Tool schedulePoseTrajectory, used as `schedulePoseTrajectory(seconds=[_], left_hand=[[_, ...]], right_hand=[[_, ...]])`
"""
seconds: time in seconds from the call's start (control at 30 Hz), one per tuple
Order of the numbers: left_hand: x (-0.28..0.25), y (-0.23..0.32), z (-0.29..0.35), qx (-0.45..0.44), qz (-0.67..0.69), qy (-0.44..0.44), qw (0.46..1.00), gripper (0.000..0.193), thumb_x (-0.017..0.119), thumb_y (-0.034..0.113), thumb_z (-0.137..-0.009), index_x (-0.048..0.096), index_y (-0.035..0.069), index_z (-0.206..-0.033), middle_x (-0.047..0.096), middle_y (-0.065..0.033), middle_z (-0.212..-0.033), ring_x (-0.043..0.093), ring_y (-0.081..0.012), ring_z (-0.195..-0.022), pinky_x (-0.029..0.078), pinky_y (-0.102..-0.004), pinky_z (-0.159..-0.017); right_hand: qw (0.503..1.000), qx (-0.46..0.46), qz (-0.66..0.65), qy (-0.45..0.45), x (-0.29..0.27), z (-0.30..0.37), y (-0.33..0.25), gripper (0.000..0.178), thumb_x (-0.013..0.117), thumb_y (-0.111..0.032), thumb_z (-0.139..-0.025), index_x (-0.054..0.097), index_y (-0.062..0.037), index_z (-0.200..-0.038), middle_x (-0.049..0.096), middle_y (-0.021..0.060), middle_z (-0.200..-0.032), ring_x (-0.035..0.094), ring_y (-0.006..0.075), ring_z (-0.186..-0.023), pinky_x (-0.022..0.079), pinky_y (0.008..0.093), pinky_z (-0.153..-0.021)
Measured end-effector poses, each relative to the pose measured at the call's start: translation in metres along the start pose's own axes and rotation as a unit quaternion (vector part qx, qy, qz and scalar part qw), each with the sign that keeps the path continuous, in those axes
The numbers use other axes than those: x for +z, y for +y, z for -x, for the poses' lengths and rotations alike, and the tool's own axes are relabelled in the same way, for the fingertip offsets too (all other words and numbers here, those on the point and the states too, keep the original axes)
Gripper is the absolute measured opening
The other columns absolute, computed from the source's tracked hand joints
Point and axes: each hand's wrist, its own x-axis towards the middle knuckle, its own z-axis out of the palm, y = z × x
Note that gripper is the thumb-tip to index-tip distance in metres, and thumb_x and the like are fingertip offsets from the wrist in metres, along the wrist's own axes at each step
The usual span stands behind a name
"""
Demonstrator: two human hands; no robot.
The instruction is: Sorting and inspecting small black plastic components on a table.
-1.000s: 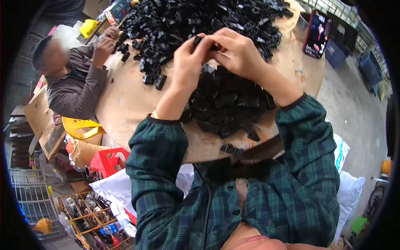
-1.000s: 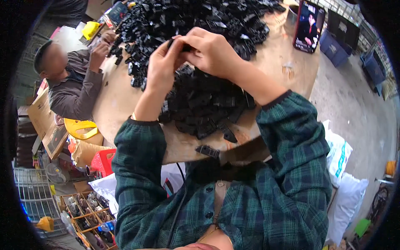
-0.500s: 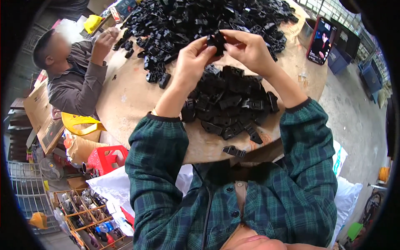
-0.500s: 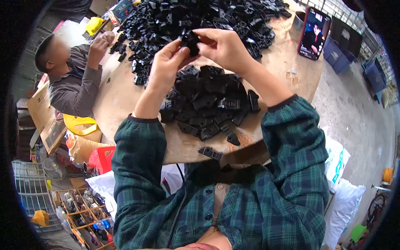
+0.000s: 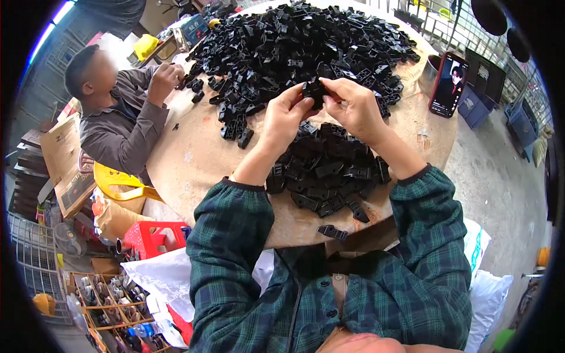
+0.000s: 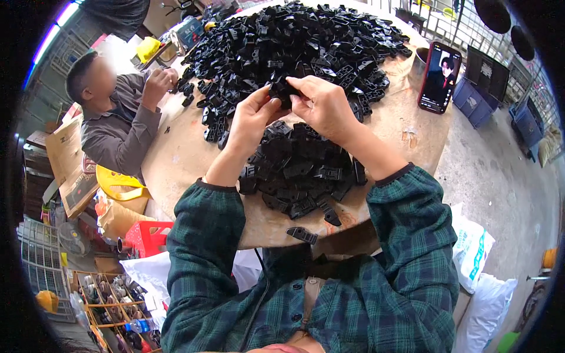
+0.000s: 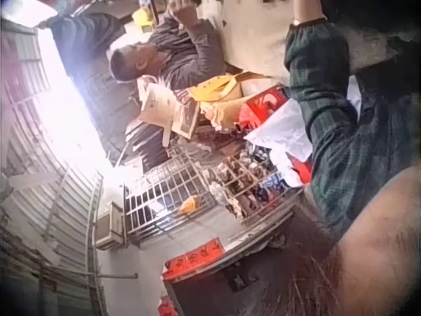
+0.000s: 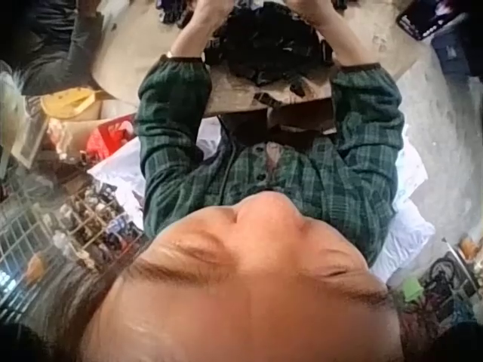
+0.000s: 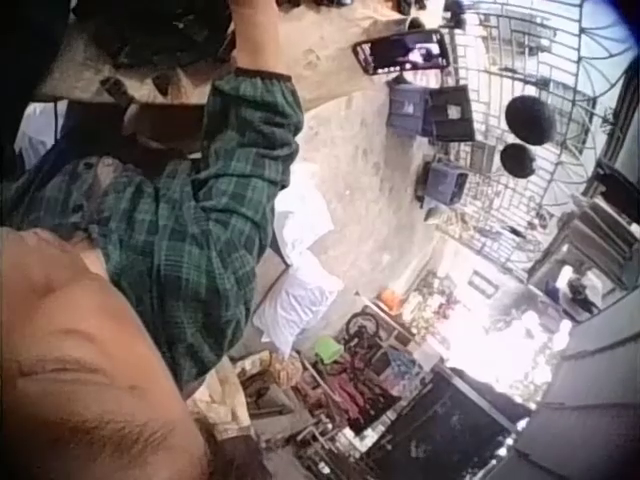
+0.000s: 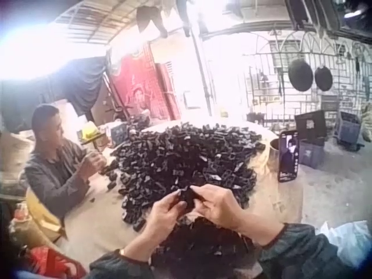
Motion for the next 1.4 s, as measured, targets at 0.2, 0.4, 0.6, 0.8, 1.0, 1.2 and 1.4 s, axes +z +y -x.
schedulePoseTrajectory(seconds=[0.2, 0.4, 0.6, 0.8, 1.0, 1.2, 1.4], left_hand=[[-0.002, 0.0, 0.0, 0.015, -0.003, -0.001, 1.0, 0.03, 0.049, -0.001, -0.089, 0.049, -0.004, -0.119, 0.06, -0.0076, -0.098, 0.06, -0.013, -0.085, 0.052, -0.0254, -0.077], [0.0, 0.001, 0.008, 0.04, 0.01, 0.019, 0.999, 0.03, 0.054, 0.002, -0.087, 0.051, -0.005, -0.117, 0.061, -0.0061, -0.094, 0.059, -0.0103, -0.083, 0.051, -0.023, -0.074], [0.001, -0.003, 0.009, 0.054, -0.04, 0.008, 0.998, 0.027, 0.052, 0.008, -0.089, 0.052, -0.005, -0.113, 0.062, -0.0103, -0.098, 0.061, -0.0141, -0.085, 0.05, -0.0232, -0.076], [-0.016, 0.0, 0.004, 0.137, -0.111, 0.039, 0.984, 0.02, 0.051, 0.008, -0.089, 0.052, -0.006, -0.104, 0.063, -0.0126, -0.08, 0.061, -0.0155, -0.061, 0.049, -0.0233, -0.055], [-0.004, -0.016, -0.013, 0.06, -0.159, 0.043, 0.985, 0.023, 0.055, 0.013, -0.089, 0.054, -0.001, -0.108, 0.063, -0.0053, -0.083, 0.059, -0.0089, -0.07, 0.047, -0.0205, -0.056], [-0.021, -0.026, -0.011, 0.071, -0.117, 0.034, 0.99, 0.022, 0.056, 0.013, -0.088, 0.056, -0.002, -0.105, 0.062, -0.0034, -0.083, 0.059, -0.0081, -0.072, 0.047, -0.0203, -0.057], [-0.009, -0.006, 0.012, 0.066, -0.195, 0.057, 0.977, 0.023, 0.055, 0.014, -0.089, 0.056, -0.002, -0.106, 0.063, -0.0047, -0.086, 0.06, -0.009, -0.075, 0.048, -0.0216, -0.06]], right_hand=[[0.999, -0.038, -0.003, 0.009, 0.0, 0.0, -0.001, 0.028, 0.058, 0.001, -0.078, 0.059, 0.0047, -0.106, 0.06, 0.0129, -0.085, 0.06, 0.0184, -0.07, 0.049, 0.0259, -0.063], [0.996, -0.076, 0.039, -0.012, 0.005, 0.003, -0.011, 0.027, 0.061, -0.001, -0.077, 0.061, 0.0007, -0.105, 0.059, 0.0124, -0.084, 0.06, 0.0238, -0.071, 0.049, 0.0292, -0.061], [0.998, -0.035, -0.039, -0.021, 0.011, 0.004, -0.006, 0.038, 0.067, 0.005, -0.07, 0.06, -0.0016, -0.107, 0.057, 0.0102, -0.097, 0.058, 0.0187, -0.077, 0.049, 0.026, -0.066], [0.971, 0.028, -0.234, 0.052, -0.05, 0.019, -0.009, 0.033, 0.06, -0.014, -0.084, 0.054, -0.0004, -0.113, 0.061, 0.0079, -0.099, 0.061, 0.017, -0.079, 0.051, 0.0275, -0.072], [0.787, 0.076, -0.478, -0.383, -0.109, 0.122, -0.084, 0.015, 0.062, -0.008, -0.081, 0.064, 0.0025, -0.09, 0.066, 0.0144, -0.087, 0.064, 0.0273, -0.08, 0.052, 0.0364, -0.07], [0.808, 0.28, -0.019, -0.518, 0.001, 0.295, -0.061, 0.049, 0.051, -0.001, -0.073, 0.047, -0.0062, -0.121, 0.051, 0.0188, -0.116, 0.046, 0.036, -0.111, 0.038, 0.0424, -0.096], [0.848, 0.115, -0.09, -0.509, 0.079, 0.358, -0.027, 0.048, 0.048, -0.005, -0.079, 0.041, -0.0105, -0.126, 0.055, 0.0194, -0.109, 0.055, 0.0367, -0.098, 0.048, 0.0429, -0.081]])
